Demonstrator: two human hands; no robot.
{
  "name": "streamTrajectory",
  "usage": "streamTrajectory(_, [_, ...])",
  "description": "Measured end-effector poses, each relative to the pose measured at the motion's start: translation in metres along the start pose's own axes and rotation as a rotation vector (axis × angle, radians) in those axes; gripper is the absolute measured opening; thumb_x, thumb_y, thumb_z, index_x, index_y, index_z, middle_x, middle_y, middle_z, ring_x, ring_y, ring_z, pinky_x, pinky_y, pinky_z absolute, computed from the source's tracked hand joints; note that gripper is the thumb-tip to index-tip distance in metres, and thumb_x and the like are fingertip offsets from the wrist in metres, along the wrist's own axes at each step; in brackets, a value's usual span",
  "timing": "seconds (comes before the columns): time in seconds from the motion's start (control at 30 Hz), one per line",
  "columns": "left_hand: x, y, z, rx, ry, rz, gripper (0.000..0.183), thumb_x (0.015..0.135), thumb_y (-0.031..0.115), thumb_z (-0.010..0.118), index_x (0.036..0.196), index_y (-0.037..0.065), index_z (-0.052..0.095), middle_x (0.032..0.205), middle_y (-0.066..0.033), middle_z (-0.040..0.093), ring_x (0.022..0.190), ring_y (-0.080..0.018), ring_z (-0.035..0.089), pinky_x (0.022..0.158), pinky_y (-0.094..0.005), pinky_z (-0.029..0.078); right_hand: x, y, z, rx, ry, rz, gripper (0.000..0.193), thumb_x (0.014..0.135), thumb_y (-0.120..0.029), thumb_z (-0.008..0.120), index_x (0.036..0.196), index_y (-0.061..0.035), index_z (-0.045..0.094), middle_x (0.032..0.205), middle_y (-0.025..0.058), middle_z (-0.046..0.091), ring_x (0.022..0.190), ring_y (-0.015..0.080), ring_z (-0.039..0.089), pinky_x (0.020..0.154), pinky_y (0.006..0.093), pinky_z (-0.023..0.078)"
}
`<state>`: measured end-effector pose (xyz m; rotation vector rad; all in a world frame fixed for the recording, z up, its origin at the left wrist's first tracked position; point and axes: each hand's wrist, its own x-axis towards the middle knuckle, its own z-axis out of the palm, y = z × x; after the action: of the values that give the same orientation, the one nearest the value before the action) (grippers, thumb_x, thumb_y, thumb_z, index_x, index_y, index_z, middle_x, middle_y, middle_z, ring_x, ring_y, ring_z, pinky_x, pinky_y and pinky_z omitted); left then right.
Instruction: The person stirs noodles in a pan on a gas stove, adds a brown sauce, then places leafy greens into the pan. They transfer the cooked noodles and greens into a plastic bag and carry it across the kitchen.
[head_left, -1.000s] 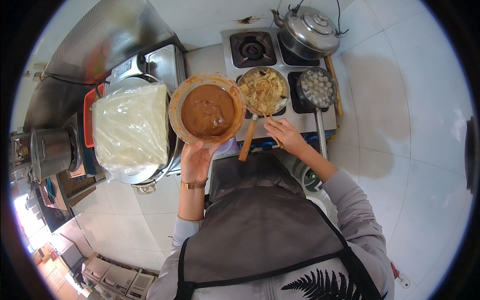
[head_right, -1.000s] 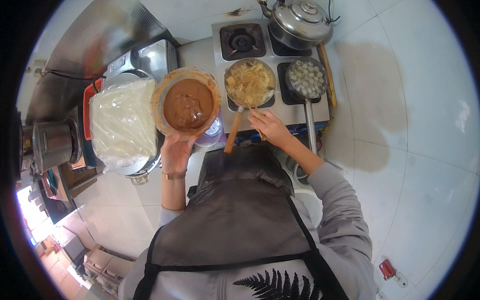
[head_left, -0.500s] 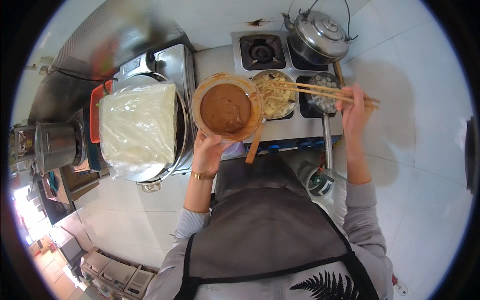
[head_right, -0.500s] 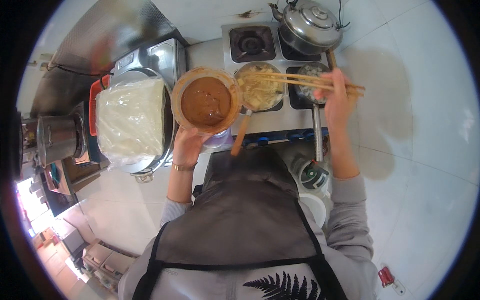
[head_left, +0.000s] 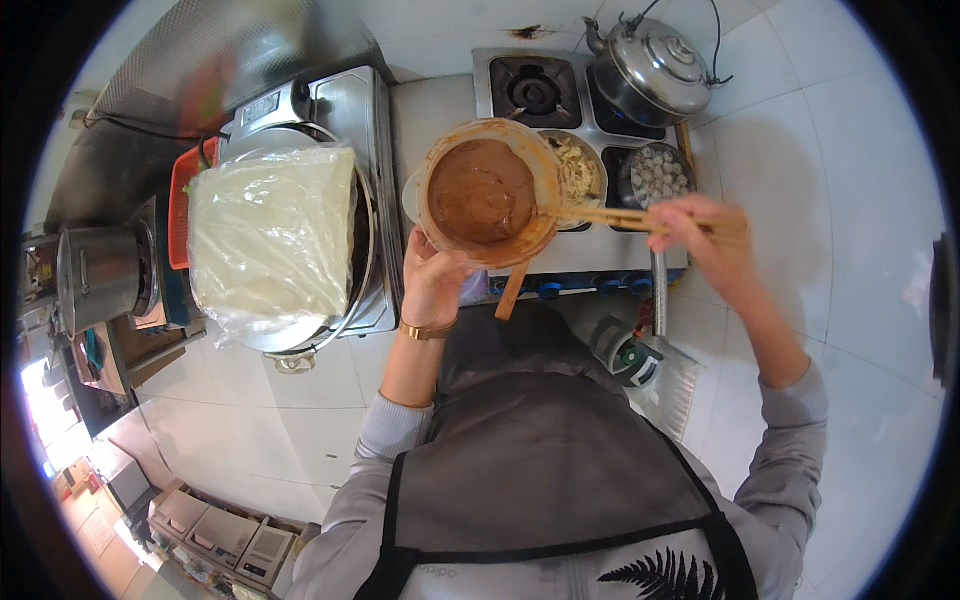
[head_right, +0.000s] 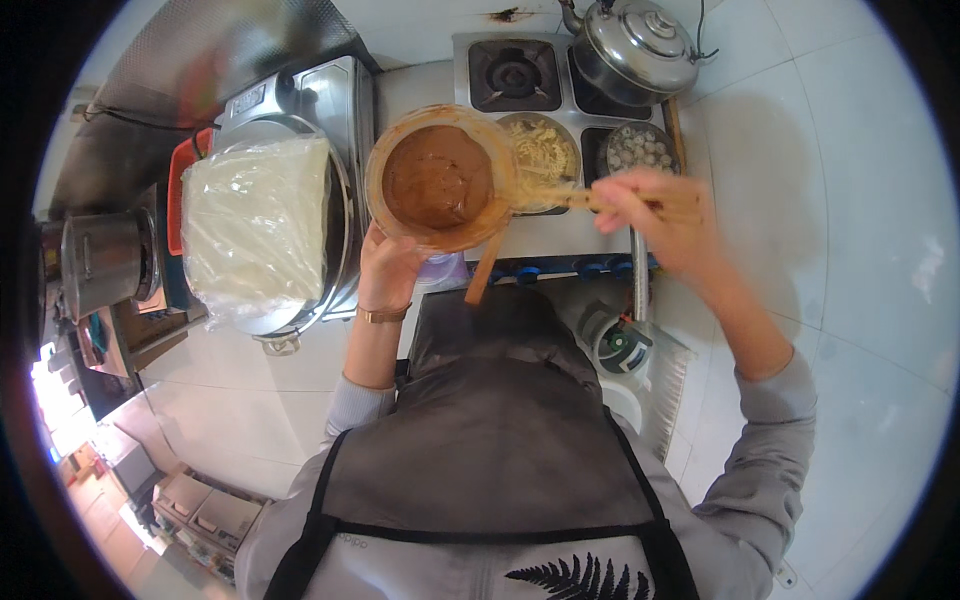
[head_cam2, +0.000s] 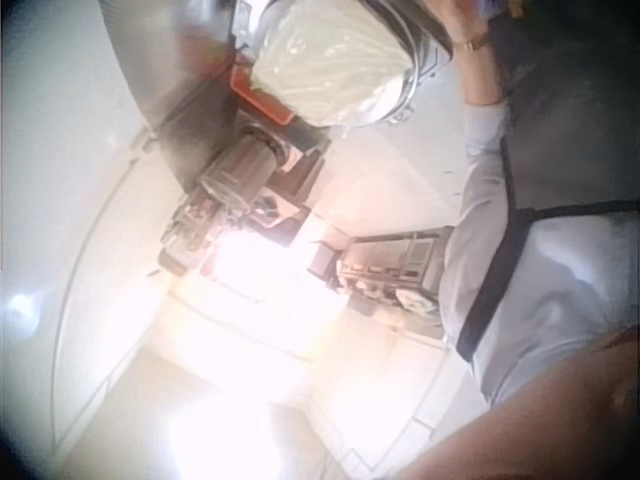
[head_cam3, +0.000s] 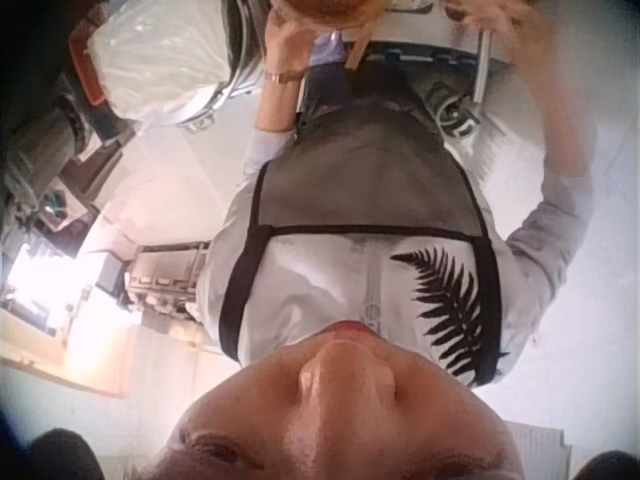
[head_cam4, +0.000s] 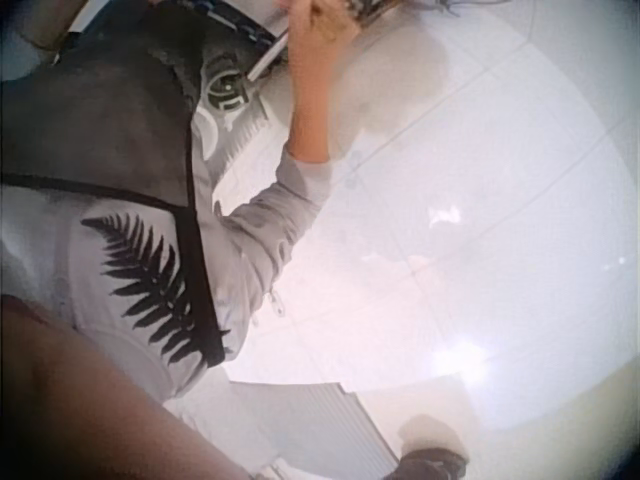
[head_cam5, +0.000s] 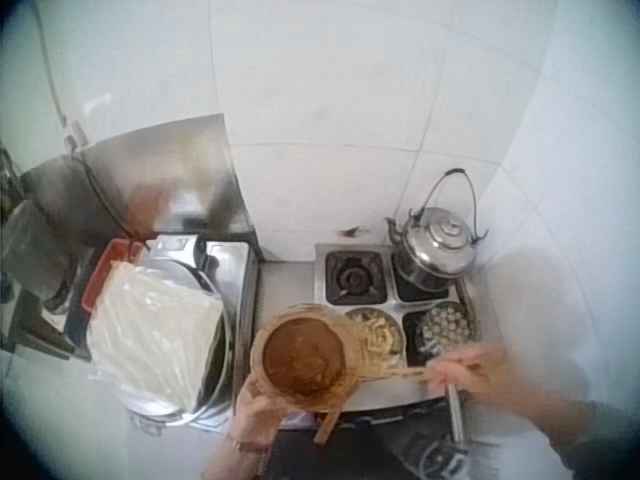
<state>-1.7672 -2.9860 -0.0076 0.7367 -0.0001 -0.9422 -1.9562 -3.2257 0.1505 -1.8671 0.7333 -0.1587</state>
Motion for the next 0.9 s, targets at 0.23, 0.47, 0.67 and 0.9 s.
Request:
streamTrajectory(0.23, [0.007,-0.023,0.014,-0.054,0.069,0.087,0.066,0.069,-0.011,0.064,0.126,0.007,0.036,0.125,-0.0095,0.047,0.115,-0.0248,0.052,0.091,-0.0396,0.051,-0.054,0.014,0.052,0.244,0.167,0.064,0.018,0.095,-0.004,0.056,0.102,0.0096,0.065,0.088,0.0147,0.068,0.077,0.0187,0.069,0.070,0.0260,0.057])
streamTrajectory(0.47, [0.013,-0.026,0.021,-0.041,0.056,0.083,0.076,0.068,-0.013,0.065,0.131,0.010,0.028,0.129,-0.0085,0.043,0.121,-0.0250,0.047,0.094,-0.0397,0.049,-0.069,0.007,0.081,0.511,0.269,0.071,0.022,0.096,-0.006,0.054,0.103,0.0134,0.062,0.090,0.0184,0.067,0.076,0.0219,0.069,0.071,0.0299,0.059])
streamTrajectory(0.67, [0.007,-0.023,0.028,-0.119,-0.010,0.065,0.069,0.073,-0.014,0.060,0.130,0.010,0.030,0.132,-0.0111,0.044,0.121,-0.0278,0.050,0.093,-0.0418,0.051,-0.052,0.040,0.084,0.909,0.450,0.284,0.031,0.096,-0.022,0.057,0.101,0.0084,0.061,0.092,0.0169,0.066,0.076,0.0231,0.069,0.069,0.0283,0.060])
streamTrajectory(0.9, [0.012,-0.020,0.013,-0.236,-0.054,-0.041,0.058,0.080,-0.005,0.057,0.134,0.004,0.039,0.133,-0.0166,0.048,0.119,-0.0351,0.053,0.095,-0.0480,0.054,-0.032,0.104,0.073,1.372,0.619,0.385,0.022,0.092,-0.019,0.065,0.095,0.0030,0.062,0.092,0.0118,0.065,0.079,0.0180,0.066,0.071,0.0232,0.059])
